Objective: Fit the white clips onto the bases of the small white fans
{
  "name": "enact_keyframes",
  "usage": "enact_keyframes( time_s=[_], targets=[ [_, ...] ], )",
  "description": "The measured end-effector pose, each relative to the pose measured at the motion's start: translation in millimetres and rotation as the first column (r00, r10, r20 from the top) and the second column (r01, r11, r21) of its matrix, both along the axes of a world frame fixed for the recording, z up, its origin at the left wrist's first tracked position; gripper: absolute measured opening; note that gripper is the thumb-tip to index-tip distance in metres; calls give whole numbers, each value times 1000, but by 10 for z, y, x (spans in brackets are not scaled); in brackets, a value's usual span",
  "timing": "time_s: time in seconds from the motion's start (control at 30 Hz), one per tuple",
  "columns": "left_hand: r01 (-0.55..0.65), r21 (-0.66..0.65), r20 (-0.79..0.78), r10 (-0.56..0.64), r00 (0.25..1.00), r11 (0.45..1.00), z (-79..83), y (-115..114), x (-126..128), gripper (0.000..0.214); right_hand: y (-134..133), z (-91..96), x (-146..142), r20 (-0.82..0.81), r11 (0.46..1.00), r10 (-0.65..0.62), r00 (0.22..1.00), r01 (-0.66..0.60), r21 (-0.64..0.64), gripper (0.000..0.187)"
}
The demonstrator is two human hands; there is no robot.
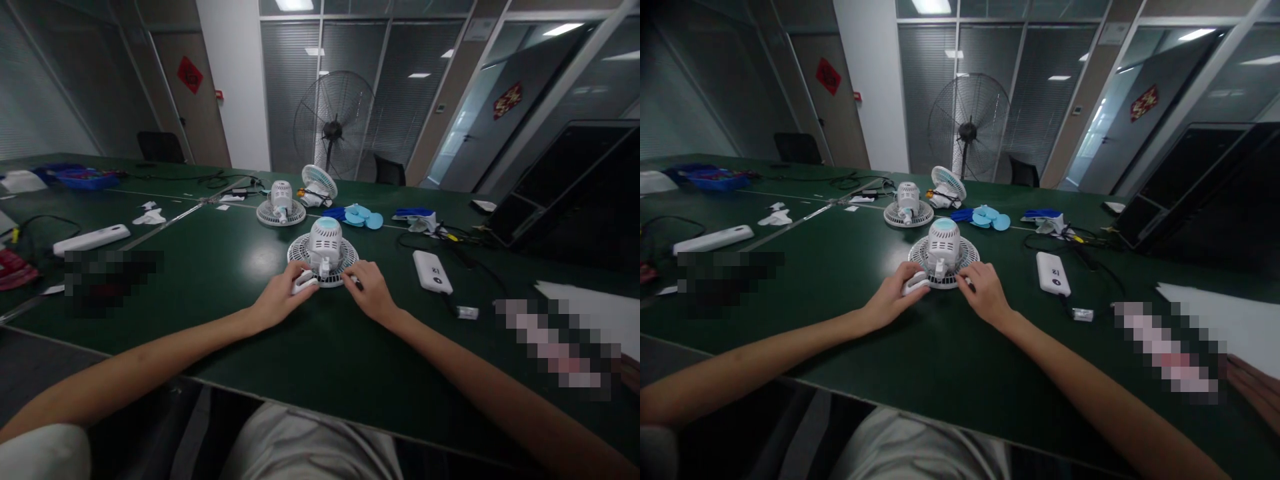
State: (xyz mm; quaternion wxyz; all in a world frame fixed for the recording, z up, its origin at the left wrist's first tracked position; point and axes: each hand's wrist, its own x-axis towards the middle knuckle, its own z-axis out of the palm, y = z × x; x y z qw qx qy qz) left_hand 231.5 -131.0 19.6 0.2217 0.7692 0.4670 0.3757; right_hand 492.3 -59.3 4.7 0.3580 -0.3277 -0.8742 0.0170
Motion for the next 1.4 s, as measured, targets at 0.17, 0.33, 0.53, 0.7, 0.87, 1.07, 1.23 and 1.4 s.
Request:
enact_keyframes(
  time_s=[0.17, 0.33, 0.53, 0.7, 0.87, 1.07, 1.23, 1.4],
  targets=[
    [-4, -68, 173, 16, 985, 998, -96, 40, 199, 30, 132, -18, -337, -172, 999, 39, 984, -39, 2, 18],
    [38, -36, 204, -30, 978, 999, -140, 25, 137, 30, 107, -13, -325, -144, 988, 138, 980, -146, -50, 9],
    [-45, 93, 291, 16, 957, 995, 4, -26, 66, 34, 78, -12, -302, -152, 991, 101, 983, -112, -68, 4],
    [-62, 384, 104, 24, 994, 921, 101, -29, -76, 28, 75, -19, -294, -173, 990, 103, 980, -118, -76, 3],
    [131, 486, -222, -23, 975, 864, 14, 64, -168, 36, 62, -4, -280, -242, 985, 108, 964, -137, -105, 8],
    [269, 568, -398, -26, 917, 778, 46, 109, -169, 30, 64, 12, -251, -264, 985, 132, 955, -157, -76, 11],
    [313, 569, -474, -8, 880, 760, 66, 99, -190, 40, 76, 6, -245, -245, 983, 140, 959, -165, -83, 8],
    [263, 504, -480, 13, 877, 823, -4, 138, -190, 43, 73, 20, -253, -243, 982, 152, 958, -175, -73, 10]
  ],
)
